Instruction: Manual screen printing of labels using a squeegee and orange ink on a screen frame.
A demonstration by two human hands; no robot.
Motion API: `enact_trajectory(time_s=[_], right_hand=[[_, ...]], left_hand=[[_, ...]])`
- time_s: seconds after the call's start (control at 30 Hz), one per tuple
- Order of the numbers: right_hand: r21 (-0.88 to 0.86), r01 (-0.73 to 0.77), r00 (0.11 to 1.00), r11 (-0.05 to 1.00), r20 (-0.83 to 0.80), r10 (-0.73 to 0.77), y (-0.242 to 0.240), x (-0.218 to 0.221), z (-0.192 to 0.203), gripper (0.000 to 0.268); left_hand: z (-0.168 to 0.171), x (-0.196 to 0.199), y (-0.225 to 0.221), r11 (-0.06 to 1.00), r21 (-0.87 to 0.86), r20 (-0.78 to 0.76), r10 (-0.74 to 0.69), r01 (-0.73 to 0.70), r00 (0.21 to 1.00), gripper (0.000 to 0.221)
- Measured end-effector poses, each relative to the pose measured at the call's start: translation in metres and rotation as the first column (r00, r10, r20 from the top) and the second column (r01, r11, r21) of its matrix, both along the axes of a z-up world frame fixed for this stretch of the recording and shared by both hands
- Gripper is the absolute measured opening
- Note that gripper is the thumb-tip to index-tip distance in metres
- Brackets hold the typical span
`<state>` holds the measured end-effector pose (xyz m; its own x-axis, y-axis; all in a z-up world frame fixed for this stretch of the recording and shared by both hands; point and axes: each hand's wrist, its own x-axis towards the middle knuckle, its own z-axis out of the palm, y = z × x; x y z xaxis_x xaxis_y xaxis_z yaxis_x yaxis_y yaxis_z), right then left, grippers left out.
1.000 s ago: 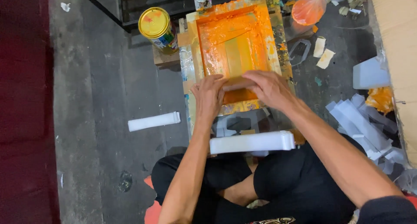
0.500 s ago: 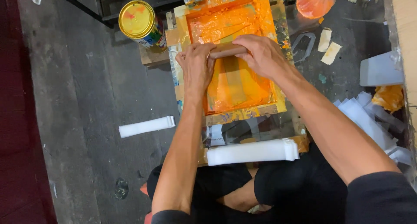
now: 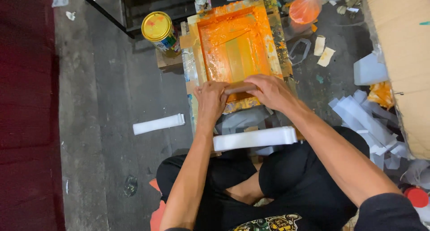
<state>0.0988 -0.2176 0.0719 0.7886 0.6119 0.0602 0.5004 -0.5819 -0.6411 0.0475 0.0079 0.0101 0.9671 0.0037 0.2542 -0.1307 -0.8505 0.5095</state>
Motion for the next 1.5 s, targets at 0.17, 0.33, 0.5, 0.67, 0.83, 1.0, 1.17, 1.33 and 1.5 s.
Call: enact_trajectory(time_s=[0.17, 0.33, 0.5, 0.67, 0.83, 1.0, 1.17, 1.33, 1.5], right_hand=[[-0.052, -0.009, 0.998, 0.999, -0.06, 0.006, -0.009, -0.019, 0.006, 0.019], [-0.083, -0.004, 0.994, 0.997, -0.107, -0.005, -0.011, -0.026, 0.012, 0.018], [-0.061, 0.022, 0.993, 0.998, -0.114, -0.029, -0.012, -0.03, 0.011, 0.017], [-0.062, 0.037, 0.993, 0.997, -0.108, -0.043, -0.01, -0.03, 0.009, 0.018], [-0.042, 0.045, 0.99, 0.998, -0.13, -0.05, -0.01, -0.032, 0.005, 0.02], [-0.022, 0.041, 0.997, 0.999, -0.06, -0.042, -0.011, -0.034, -0.002, 0.018], [0.117, 0.014, 0.997, 0.993, 0.08, -0.024, -0.011, -0.044, -0.01, 0.02], [0.077, -0.055, 0.99, 0.996, 0.136, 0.044, -0.01, -0.024, -0.005, 0.017], [0.075, -0.075, 0.984, 0.994, 0.17, 0.062, 0.007, 0.027, 0.013, 0.021]], left_hand=[[0.004, -0.025, -0.008, 1.0, 0.03, -0.057, -0.004, 0.005, 0.998, 0.029], [0.009, -0.034, -0.011, 0.999, 0.053, -0.099, -0.006, 0.011, 0.995, 0.032], [0.017, -0.042, -0.019, 0.999, -0.021, -0.092, 0.026, -0.028, 0.995, 0.032], [0.018, -0.046, -0.025, 0.993, -0.096, -0.09, 0.06, -0.069, 0.994, 0.028], [0.009, -0.045, -0.023, 0.989, -0.118, -0.109, 0.075, -0.088, 0.991, 0.027], [0.005, -0.047, -0.021, 0.995, -0.079, -0.061, 0.059, -0.064, 0.996, 0.03], [0.011, -0.052, -0.022, 0.994, -0.099, -0.004, 0.053, -0.053, 0.999, 0.033], [0.023, -0.037, -0.011, 0.999, -0.026, -0.013, -0.021, 0.021, 1.0, 0.028], [0.009, 0.026, 0.007, 0.995, 0.089, 0.061, -0.051, 0.046, 0.997, 0.039]])
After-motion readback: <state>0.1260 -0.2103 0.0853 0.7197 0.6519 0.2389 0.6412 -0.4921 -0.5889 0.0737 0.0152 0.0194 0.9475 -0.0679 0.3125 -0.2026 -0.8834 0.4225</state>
